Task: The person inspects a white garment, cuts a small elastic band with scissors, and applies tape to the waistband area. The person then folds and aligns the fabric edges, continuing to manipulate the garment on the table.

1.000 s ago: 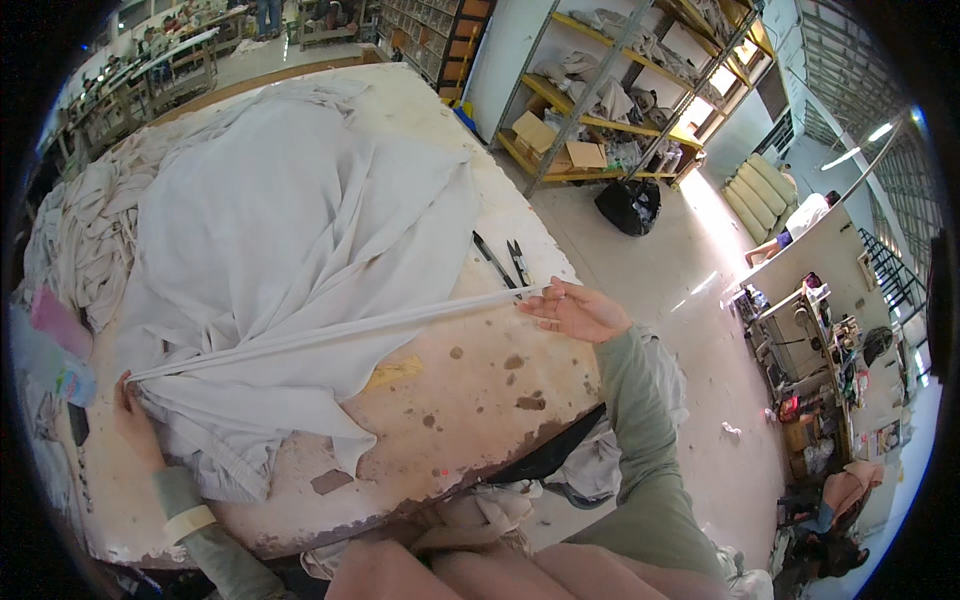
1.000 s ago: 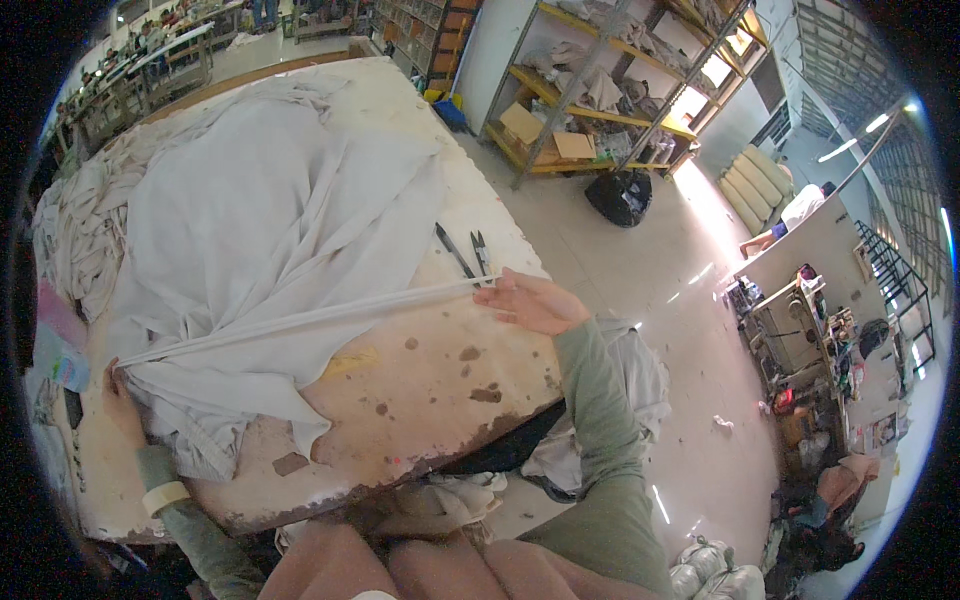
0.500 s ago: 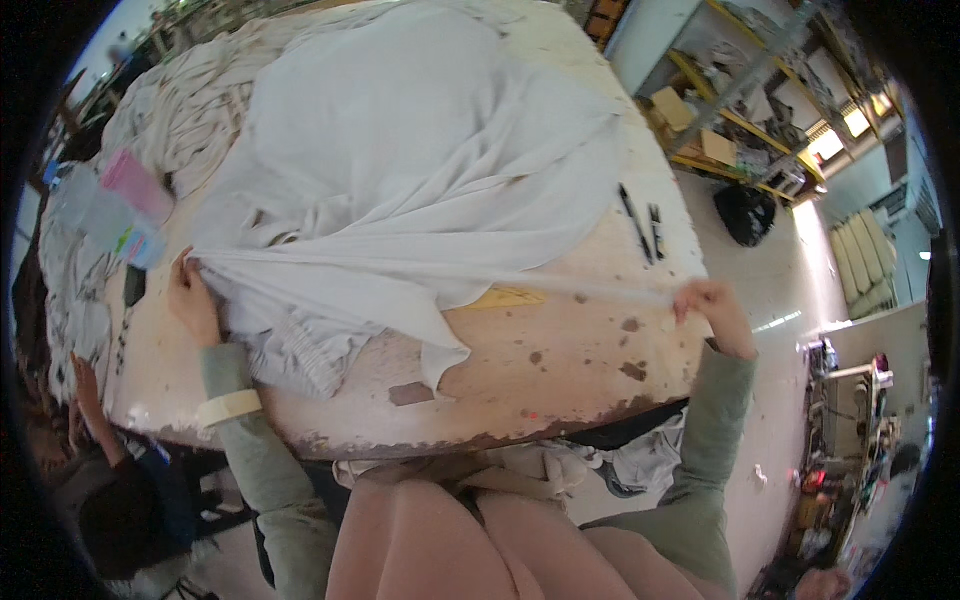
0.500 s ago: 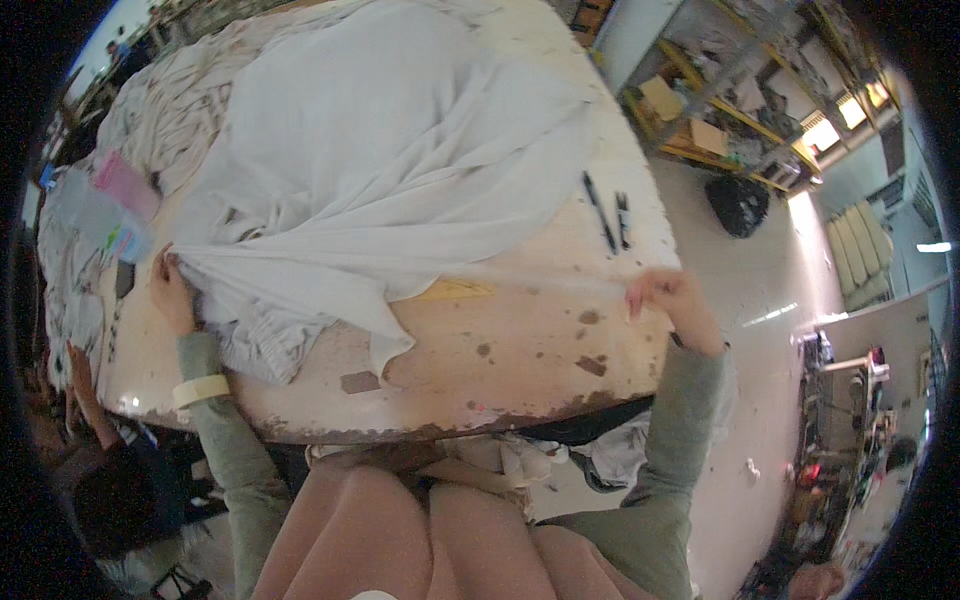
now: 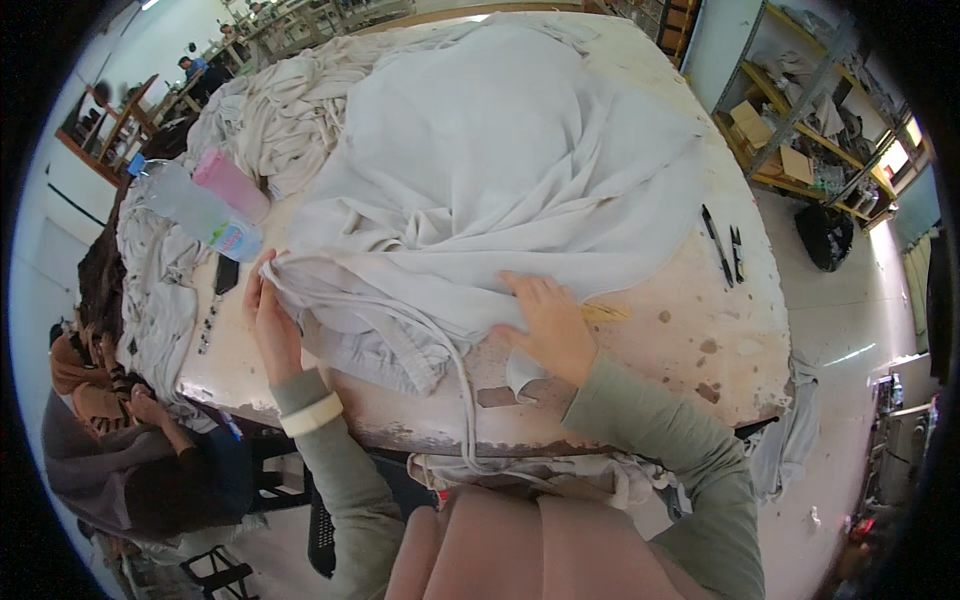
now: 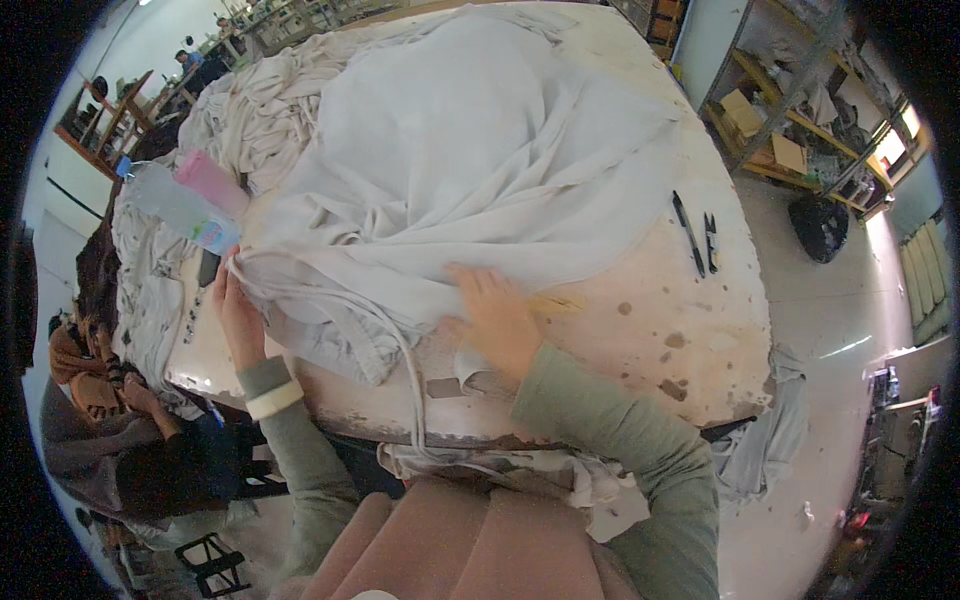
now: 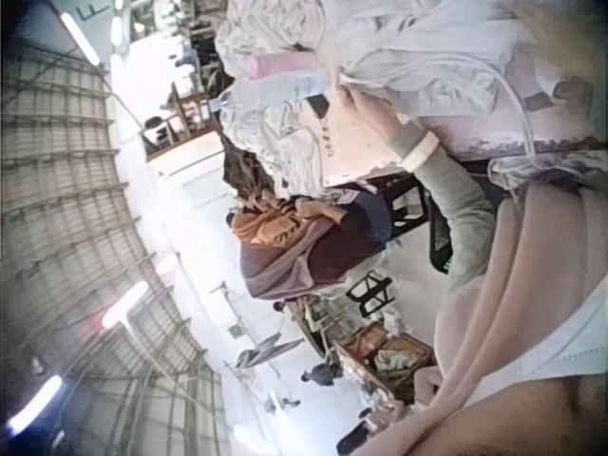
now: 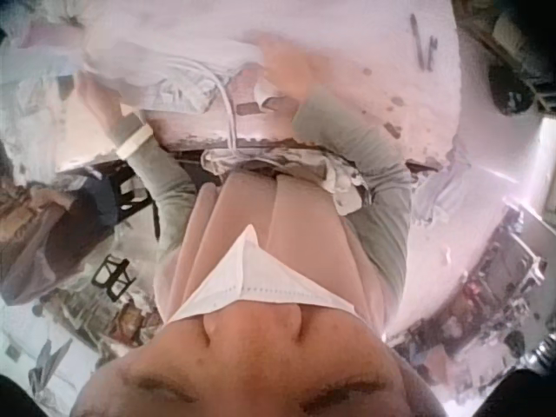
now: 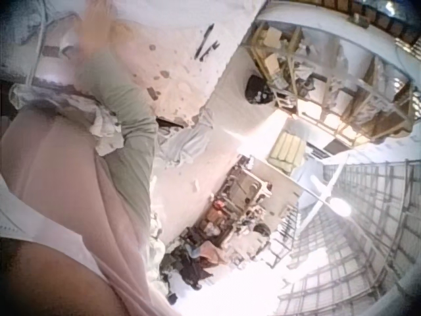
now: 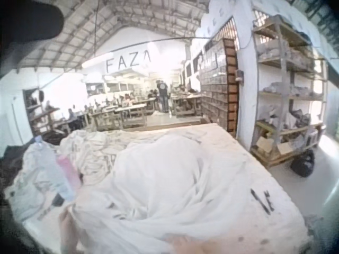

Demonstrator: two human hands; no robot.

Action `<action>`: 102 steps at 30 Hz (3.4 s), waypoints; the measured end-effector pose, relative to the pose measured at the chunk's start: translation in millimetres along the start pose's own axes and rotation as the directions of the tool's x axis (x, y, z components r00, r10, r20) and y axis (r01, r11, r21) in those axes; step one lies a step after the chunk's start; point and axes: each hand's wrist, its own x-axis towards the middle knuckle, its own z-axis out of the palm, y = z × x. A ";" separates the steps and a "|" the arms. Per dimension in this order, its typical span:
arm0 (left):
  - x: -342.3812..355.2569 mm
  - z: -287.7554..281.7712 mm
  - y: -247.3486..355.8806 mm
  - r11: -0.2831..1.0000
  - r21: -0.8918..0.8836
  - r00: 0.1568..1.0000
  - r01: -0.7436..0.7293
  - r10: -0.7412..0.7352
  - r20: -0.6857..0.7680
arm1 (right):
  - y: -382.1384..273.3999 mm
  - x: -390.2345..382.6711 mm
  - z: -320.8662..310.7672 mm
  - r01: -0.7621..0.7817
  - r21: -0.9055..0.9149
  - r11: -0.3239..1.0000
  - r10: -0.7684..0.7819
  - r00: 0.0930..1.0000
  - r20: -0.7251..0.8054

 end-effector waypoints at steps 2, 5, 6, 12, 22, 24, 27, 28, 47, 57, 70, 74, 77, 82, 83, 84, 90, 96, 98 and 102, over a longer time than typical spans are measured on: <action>-18.1 -4.0 29.5 0.997 -0.078 0.995 0.007 0.001 0.095 | 14.0 14.4 -8.3 -0.097 0.174 0.980 0.068 0.984 0.164; -42.5 -15.0 73.3 0.995 -0.083 0.994 0.060 -0.052 0.100 | 47.7 19.5 -59.7 -0.389 0.526 0.756 0.103 0.865 0.491; -49.6 -17.1 84.9 0.993 -0.065 0.989 0.096 -0.088 0.123 | 55.8 15.7 -78.2 -0.310 0.630 0.712 0.061 0.921 0.385; -87.2 -1.6 113.2 0.975 0.001 0.964 0.223 -0.221 0.150 | 93.1 -10.2 -183.3 -0.379 0.640 0.669 0.158 0.913 0.376; -126.2 17.2 126.5 0.916 -0.064 0.909 0.395 -0.381 0.168 | 196.8 -93.8 -277.8 -0.304 0.431 0.849 0.252 0.952 0.174; -127.6 13.8 122.2 0.916 -0.018 0.911 0.401 -0.397 0.115 | 203.3 -96.3 -279.6 -0.283 0.453 0.845 0.231 0.958 0.169; -123.6 4.7 108.4 0.910 -0.010 0.909 0.414 -0.413 0.061 | 196.2 -85.5 -268.4 -0.399 0.340 0.851 0.364 0.917 0.165; -121.2 0.6 103.1 0.909 0.012 0.905 0.416 -0.415 0.090 | 191.0 -78.5 -263.7 -0.427 0.323 0.844 0.379 0.903 0.204; -127.1 -21.4 45.3 0.828 0.330 0.882 0.453 -0.469 -0.035 | 159.5 -32.1 -120.3 -0.440 0.672 0.596 0.576 0.817 0.025; -114.6 -9.8 42.6 0.835 0.377 0.897 0.400 -0.442 0.028 | 154.1 -31.3 -127.0 -0.449 0.751 0.484 0.598 0.797 0.090; -103.2 183.9 62.3 0.942 0.232 0.623 -0.244 -0.031 0.781 | -19.8 -5.7 -120.0 -0.177 0.477 0.861 0.278 0.949 -0.150; -119.4 222.2 48.7 0.998 0.066 0.630 -0.001 -0.051 0.775 | -33.3 -2.1 -113.4 0.030 0.219 0.975 0.032 0.961 -0.275; -117.5 226.4 33.8 0.979 -0.011 0.604 0.206 -0.118 0.788 | -27.8 -0.8 -105.9 0.049 0.182 0.982 0.007 0.956 -0.292; -111.9 219.3 9.7 0.812 -0.006 0.433 0.584 -0.305 0.848 | -2.4 -0.1 -95.7 -0.191 0.452 0.871 0.252 0.964 -0.079; -111.2 218.0 6.1 0.780 0.027 0.394 0.626 -0.345 0.852 | 3.1 0.6 -93.2 -0.325 0.588 0.741 0.367 0.929 0.051; -111.0 217.1 3.1 0.782 0.050 0.396 0.622 -0.369 0.841 | 9.1 2.1 -91.5 -0.378 0.660 0.650 0.411 0.904 0.113; -110.5 215.8 -2.0 0.749 0.097 0.438 0.656 -0.481 0.759 | 26.6 2.6 -86.4 -0.461 0.794 0.395 0.420 0.860 0.290; -114.3 216.6 -6.2 0.789 0.137 0.465 0.599 -0.482 0.742 | 30.6 -4.1 -72.8 -0.384 0.742 0.549 0.380 0.906 0.188; -116.1 217.4 -5.4 0.826 0.186 0.473 0.533 -0.473 0.743 | 34.1 -5.6 -70.7 -0.385 0.585 0.714 0.353 0.919 0.174; -106.3 209.3 6.3 0.778 0.280 0.182 0.562 -0.447 0.876 | 46.8 -0.8 -74.8 -0.345 0.712 0.611 0.543 0.837 -0.061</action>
